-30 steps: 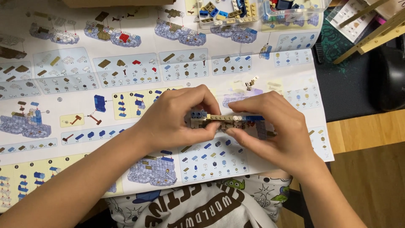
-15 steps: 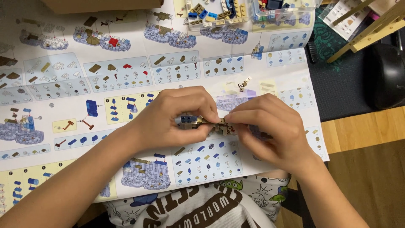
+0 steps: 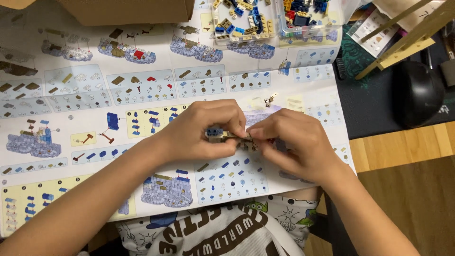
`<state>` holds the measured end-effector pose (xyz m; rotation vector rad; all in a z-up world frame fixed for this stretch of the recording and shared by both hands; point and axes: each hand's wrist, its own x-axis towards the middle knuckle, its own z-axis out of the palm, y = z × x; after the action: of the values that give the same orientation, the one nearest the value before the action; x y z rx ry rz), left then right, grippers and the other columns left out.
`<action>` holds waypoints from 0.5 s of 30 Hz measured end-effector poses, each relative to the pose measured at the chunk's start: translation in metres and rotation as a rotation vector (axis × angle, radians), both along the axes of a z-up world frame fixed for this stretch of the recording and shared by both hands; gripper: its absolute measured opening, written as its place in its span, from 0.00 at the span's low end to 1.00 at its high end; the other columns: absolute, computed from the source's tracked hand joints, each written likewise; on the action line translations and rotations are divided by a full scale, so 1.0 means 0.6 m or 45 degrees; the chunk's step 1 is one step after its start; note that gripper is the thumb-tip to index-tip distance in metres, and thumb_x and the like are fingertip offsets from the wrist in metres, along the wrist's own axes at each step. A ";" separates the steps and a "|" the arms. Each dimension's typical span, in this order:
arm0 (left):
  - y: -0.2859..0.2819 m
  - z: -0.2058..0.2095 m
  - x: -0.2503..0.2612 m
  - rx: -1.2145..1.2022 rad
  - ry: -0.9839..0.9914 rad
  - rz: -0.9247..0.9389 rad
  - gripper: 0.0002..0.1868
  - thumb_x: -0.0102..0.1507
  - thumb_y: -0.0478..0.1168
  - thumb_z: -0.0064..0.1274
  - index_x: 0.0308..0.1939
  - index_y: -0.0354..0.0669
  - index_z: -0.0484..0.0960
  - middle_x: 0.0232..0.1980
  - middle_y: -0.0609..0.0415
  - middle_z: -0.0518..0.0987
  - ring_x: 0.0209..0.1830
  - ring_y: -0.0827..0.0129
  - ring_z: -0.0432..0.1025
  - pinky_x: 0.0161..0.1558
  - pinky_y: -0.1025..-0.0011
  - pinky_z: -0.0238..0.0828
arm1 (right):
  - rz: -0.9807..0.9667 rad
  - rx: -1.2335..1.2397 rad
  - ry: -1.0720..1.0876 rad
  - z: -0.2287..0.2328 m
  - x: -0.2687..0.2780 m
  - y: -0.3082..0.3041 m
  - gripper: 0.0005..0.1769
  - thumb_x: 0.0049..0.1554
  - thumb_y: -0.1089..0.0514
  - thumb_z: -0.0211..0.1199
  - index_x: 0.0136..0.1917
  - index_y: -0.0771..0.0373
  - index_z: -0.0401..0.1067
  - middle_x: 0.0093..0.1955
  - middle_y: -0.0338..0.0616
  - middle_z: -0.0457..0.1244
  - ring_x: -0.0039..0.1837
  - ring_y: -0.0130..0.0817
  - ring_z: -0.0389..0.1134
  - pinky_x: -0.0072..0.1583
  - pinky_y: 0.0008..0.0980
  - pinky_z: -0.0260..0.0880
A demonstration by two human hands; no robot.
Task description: Assembling a complex structure using small plastic building blocks while following a printed instruction manual.
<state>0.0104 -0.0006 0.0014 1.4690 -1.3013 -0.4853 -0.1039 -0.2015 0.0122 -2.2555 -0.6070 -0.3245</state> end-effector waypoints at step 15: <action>-0.030 0.005 0.018 -0.063 -0.218 0.126 0.08 0.57 0.29 0.54 0.39 0.41 0.80 0.37 0.54 0.79 0.37 0.69 0.74 0.41 0.73 0.71 | -0.125 -0.041 0.017 0.027 0.019 -0.032 0.04 0.58 0.63 0.62 0.48 0.61 0.75 0.44 0.39 0.68 0.46 0.31 0.68 0.48 0.28 0.66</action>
<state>0.0211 -0.0183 0.0042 1.5513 -1.3563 -0.2655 -0.0927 -0.2209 0.0284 -2.3217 -0.4983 -0.3500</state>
